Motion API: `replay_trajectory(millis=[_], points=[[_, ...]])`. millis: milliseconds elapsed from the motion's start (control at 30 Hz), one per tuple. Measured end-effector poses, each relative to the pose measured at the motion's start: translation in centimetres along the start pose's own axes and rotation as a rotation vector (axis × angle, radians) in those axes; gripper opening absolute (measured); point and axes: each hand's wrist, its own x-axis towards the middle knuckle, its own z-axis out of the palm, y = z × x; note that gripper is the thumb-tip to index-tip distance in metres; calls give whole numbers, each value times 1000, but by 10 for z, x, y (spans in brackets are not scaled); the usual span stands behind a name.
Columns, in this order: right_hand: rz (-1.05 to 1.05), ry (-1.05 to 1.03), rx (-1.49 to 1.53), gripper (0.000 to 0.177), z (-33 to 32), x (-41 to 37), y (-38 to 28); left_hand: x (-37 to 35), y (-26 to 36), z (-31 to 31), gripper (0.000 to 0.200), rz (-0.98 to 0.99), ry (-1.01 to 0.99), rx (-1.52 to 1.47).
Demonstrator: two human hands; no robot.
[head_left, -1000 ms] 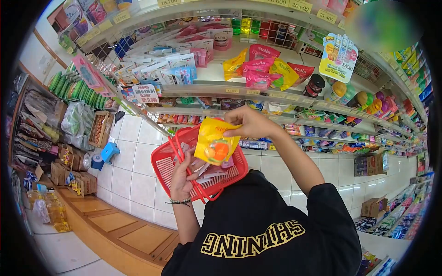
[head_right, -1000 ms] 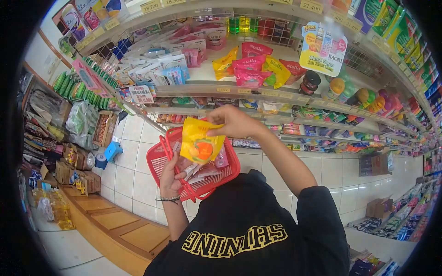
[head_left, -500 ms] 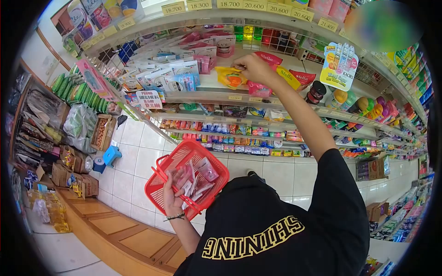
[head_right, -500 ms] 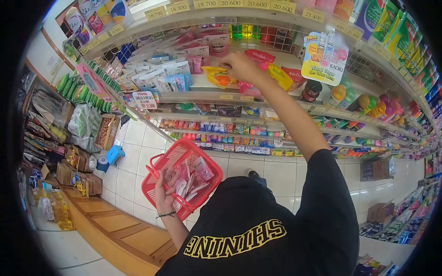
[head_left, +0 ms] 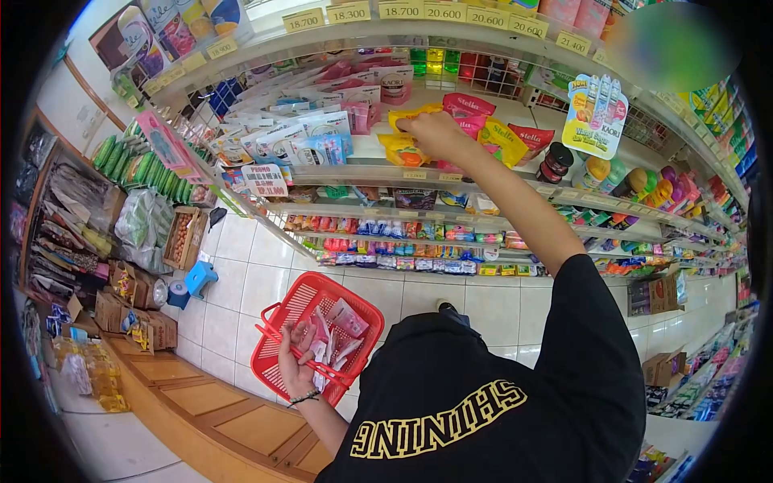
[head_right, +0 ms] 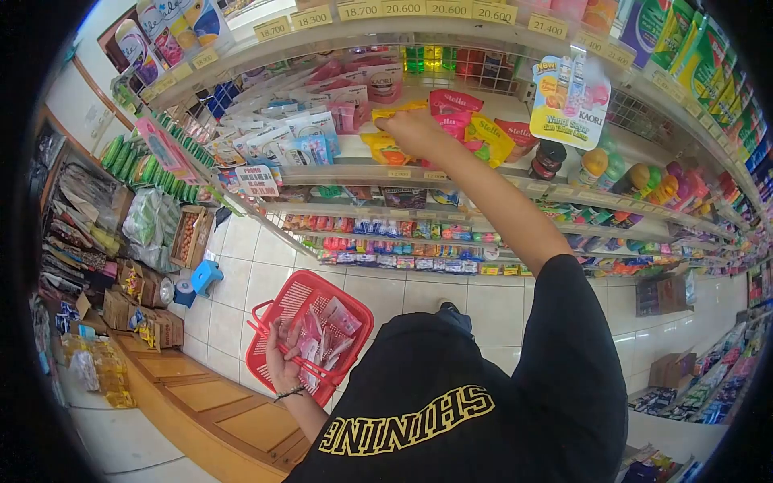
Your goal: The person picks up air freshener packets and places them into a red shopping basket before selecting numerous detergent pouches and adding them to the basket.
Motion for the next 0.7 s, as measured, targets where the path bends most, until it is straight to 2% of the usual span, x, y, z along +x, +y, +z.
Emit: replay_trajectory(millis=[167,233,267,333,467,533,633,700], points=[[-18,-85,-22,28,-32,0,-14,7,-6,-4,32,-33,-39,-38],[-1,97,78,28,-30,3,-11,6,-7,3,31,-40,-39,-41],[-3,98,75,28,-29,8,-8,6,-8,7,31,-48,-35,-39],[59,247,130,32,-26,24,-1,8,-12,10,30,-44,-33,-37],[212,312,192,37,5,73,24,6,-14,21,30,-44,-48,-49],[386,164,306,36,26,112,39,6,-13,23,30,-30,-53,-35],[393,101,386,43,61,161,63,4,-12,25,31,-51,-11,-50],[364,80,390,43,44,162,53,3,-13,23,30,-41,-12,-52]])
